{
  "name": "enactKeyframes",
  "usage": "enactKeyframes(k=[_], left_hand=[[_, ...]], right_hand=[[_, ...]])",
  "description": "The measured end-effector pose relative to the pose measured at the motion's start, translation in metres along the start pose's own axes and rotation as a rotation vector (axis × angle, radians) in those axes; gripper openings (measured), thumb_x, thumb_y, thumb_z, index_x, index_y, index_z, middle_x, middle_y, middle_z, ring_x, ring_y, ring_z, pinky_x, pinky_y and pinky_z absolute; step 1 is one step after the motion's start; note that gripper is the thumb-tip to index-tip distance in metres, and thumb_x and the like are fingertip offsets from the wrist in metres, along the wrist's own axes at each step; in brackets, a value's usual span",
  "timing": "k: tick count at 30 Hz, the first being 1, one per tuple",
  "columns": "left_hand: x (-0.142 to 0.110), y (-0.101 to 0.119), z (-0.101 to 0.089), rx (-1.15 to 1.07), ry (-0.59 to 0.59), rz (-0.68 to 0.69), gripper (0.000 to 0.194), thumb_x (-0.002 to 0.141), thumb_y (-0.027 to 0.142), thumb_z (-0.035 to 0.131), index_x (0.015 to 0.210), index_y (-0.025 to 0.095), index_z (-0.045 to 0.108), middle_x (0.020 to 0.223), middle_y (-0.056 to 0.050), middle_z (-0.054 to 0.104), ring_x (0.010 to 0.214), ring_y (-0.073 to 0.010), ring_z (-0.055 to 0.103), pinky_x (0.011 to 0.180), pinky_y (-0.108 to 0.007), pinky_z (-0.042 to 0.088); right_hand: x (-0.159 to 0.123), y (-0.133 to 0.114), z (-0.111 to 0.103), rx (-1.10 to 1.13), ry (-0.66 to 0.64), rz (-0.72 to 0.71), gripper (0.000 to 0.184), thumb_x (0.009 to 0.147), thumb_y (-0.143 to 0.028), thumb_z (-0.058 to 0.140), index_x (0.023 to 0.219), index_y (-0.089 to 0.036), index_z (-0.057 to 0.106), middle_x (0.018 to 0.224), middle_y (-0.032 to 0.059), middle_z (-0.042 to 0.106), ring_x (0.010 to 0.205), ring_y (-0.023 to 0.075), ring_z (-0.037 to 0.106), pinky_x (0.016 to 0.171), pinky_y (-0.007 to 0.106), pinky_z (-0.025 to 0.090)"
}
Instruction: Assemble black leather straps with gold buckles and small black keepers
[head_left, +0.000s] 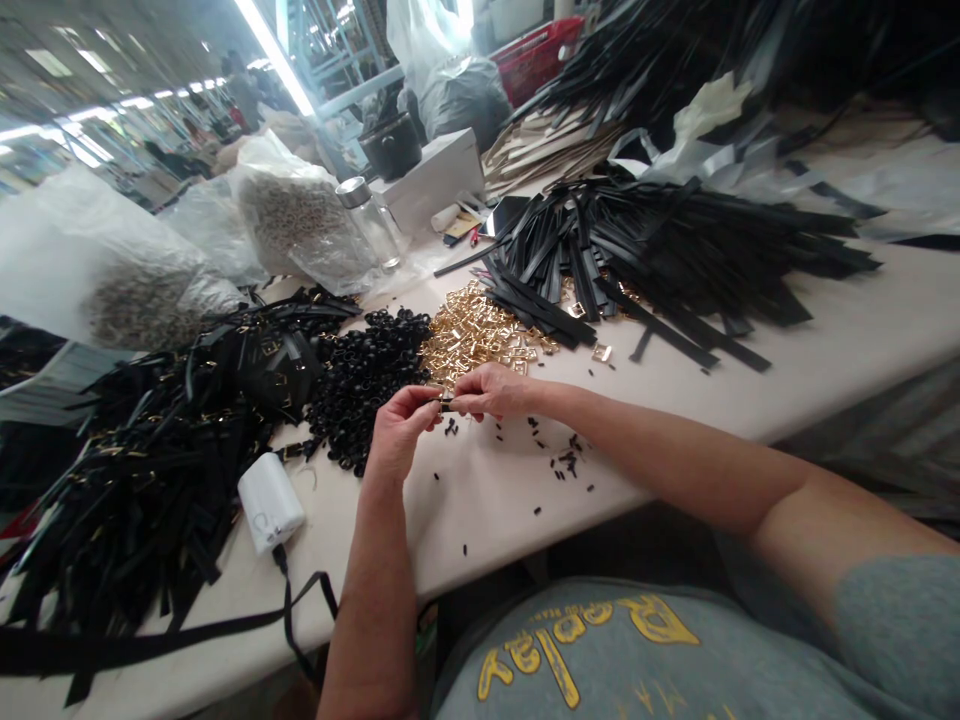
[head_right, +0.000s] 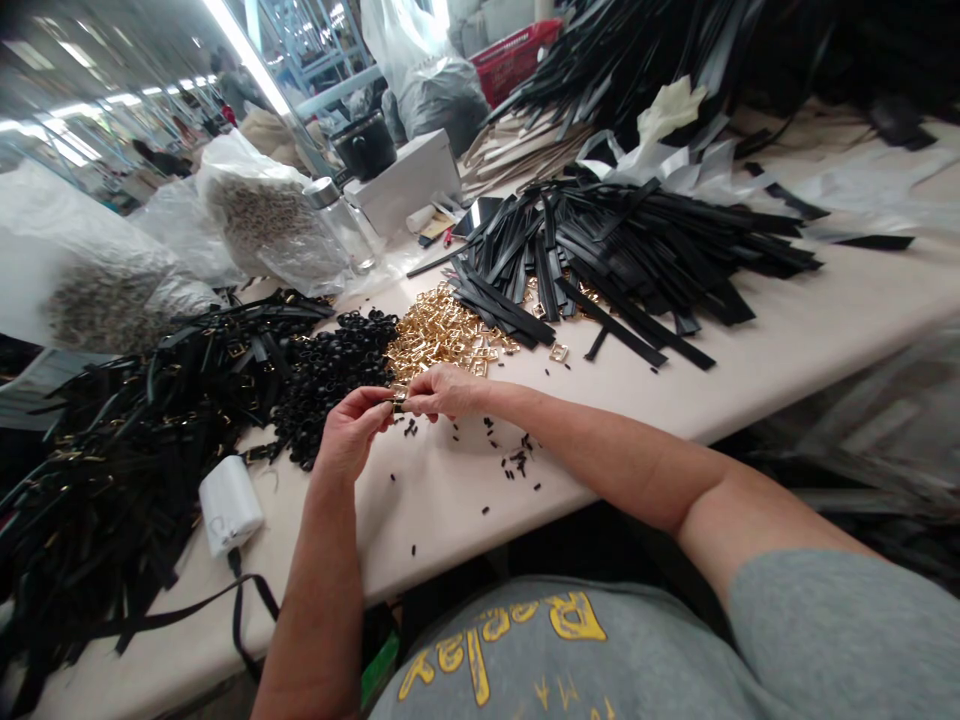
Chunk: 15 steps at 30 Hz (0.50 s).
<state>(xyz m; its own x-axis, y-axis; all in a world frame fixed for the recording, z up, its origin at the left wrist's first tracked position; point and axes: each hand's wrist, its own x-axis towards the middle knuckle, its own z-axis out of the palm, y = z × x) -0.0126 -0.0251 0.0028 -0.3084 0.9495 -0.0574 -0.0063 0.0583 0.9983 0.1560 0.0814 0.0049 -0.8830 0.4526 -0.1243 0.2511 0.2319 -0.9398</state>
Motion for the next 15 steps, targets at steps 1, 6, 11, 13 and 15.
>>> enactKeyframes(k=[1,6,11,13,15], left_hand=[[0.000,0.000,0.000,0.010,0.001,0.003,0.025,0.065,0.029,0.080,0.084,0.017,0.071,0.072,-0.001,0.065,0.058,-0.0091,0.053,0.054,-0.021,0.040],[-0.001,-0.001,0.004,0.064,0.016,0.017,0.022,0.064,0.029,0.079,0.082,0.017,0.072,0.069,-0.001,0.065,0.057,-0.0099,0.054,0.053,-0.021,0.040],[-0.002,-0.001,0.008,0.073,0.021,0.019,0.020,0.065,0.028,0.077,0.081,0.017,0.072,0.066,-0.001,0.064,0.056,-0.0097,0.052,0.052,-0.021,0.040],[-0.002,-0.001,0.010,0.075,0.021,0.017,0.020,0.064,0.027,0.077,0.081,0.017,0.072,0.069,-0.001,0.065,0.056,-0.0097,0.053,0.053,-0.021,0.041],[-0.002,-0.001,0.011,0.078,0.022,0.012,0.019,0.064,0.027,0.076,0.080,0.016,0.071,0.070,-0.001,0.065,0.056,-0.0096,0.054,0.052,-0.021,0.041]], right_hand=[[0.000,0.000,0.000,-0.012,0.003,0.004,0.019,0.088,-0.027,0.056,0.078,-0.012,0.062,0.059,-0.0029,0.058,0.044,0.0054,0.045,0.046,0.017,0.034],[0.001,0.003,0.001,-0.107,0.029,-0.024,0.017,0.087,-0.023,0.055,0.075,-0.013,0.062,0.060,-0.0028,0.058,0.049,0.0063,0.048,0.049,0.017,0.032],[0.000,0.003,0.001,-0.185,0.048,-0.022,0.018,0.085,-0.022,0.055,0.072,-0.013,0.062,0.058,-0.0032,0.056,0.051,0.0069,0.046,0.051,0.018,0.030],[0.000,0.001,0.000,-0.219,0.057,-0.029,0.018,0.084,-0.021,0.055,0.069,-0.013,0.061,0.056,-0.0036,0.055,0.051,0.0069,0.044,0.051,0.019,0.027],[0.000,0.000,0.000,-0.275,0.081,-0.050,0.017,0.082,-0.020,0.055,0.067,-0.014,0.061,0.056,-0.0042,0.053,0.052,0.0069,0.042,0.051,0.020,0.025]])
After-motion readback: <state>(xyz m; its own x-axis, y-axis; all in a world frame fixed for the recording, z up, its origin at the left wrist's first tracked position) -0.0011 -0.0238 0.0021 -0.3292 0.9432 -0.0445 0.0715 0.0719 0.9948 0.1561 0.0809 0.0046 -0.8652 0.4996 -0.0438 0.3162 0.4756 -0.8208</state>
